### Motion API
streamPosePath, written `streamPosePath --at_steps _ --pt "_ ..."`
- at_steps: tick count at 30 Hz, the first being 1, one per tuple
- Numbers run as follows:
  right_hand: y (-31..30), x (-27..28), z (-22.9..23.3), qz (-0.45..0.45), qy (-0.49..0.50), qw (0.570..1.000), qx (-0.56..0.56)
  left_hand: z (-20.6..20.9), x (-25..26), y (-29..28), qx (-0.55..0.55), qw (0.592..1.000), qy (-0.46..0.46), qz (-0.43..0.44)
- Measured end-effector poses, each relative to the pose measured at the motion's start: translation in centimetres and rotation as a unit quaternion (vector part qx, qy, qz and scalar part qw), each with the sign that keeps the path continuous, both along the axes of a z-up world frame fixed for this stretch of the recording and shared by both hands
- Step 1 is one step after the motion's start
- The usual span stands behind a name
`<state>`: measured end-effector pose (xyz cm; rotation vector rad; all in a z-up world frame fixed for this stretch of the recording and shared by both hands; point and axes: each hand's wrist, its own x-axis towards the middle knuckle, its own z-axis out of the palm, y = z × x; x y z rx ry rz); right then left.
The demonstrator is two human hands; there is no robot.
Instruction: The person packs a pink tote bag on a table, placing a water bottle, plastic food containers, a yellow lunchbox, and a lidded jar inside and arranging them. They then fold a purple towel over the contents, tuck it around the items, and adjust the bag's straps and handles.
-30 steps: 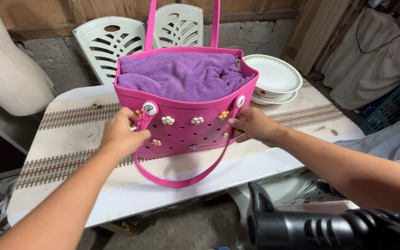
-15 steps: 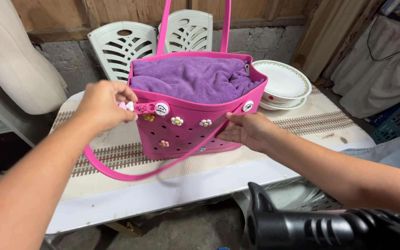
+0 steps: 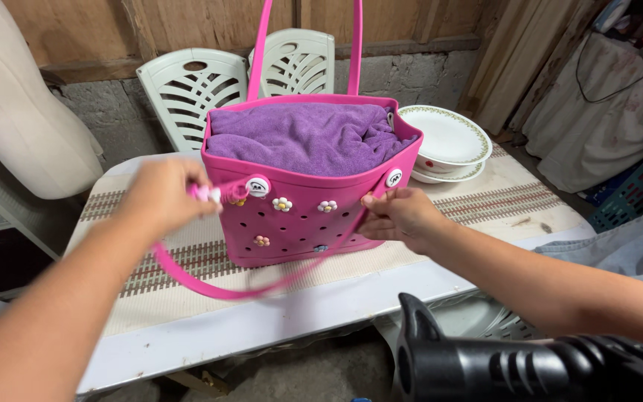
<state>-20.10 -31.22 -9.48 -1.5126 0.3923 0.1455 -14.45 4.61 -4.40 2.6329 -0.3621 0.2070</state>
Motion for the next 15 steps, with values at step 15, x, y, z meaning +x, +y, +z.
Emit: streamPosePath --at_steps 15 --pt "-6.0 -0.4 -1.2 0.072 -0.053 0.900 -0.426 -9.6 -2.1 -10.3 -0.562 0.778 0.279 0.032"
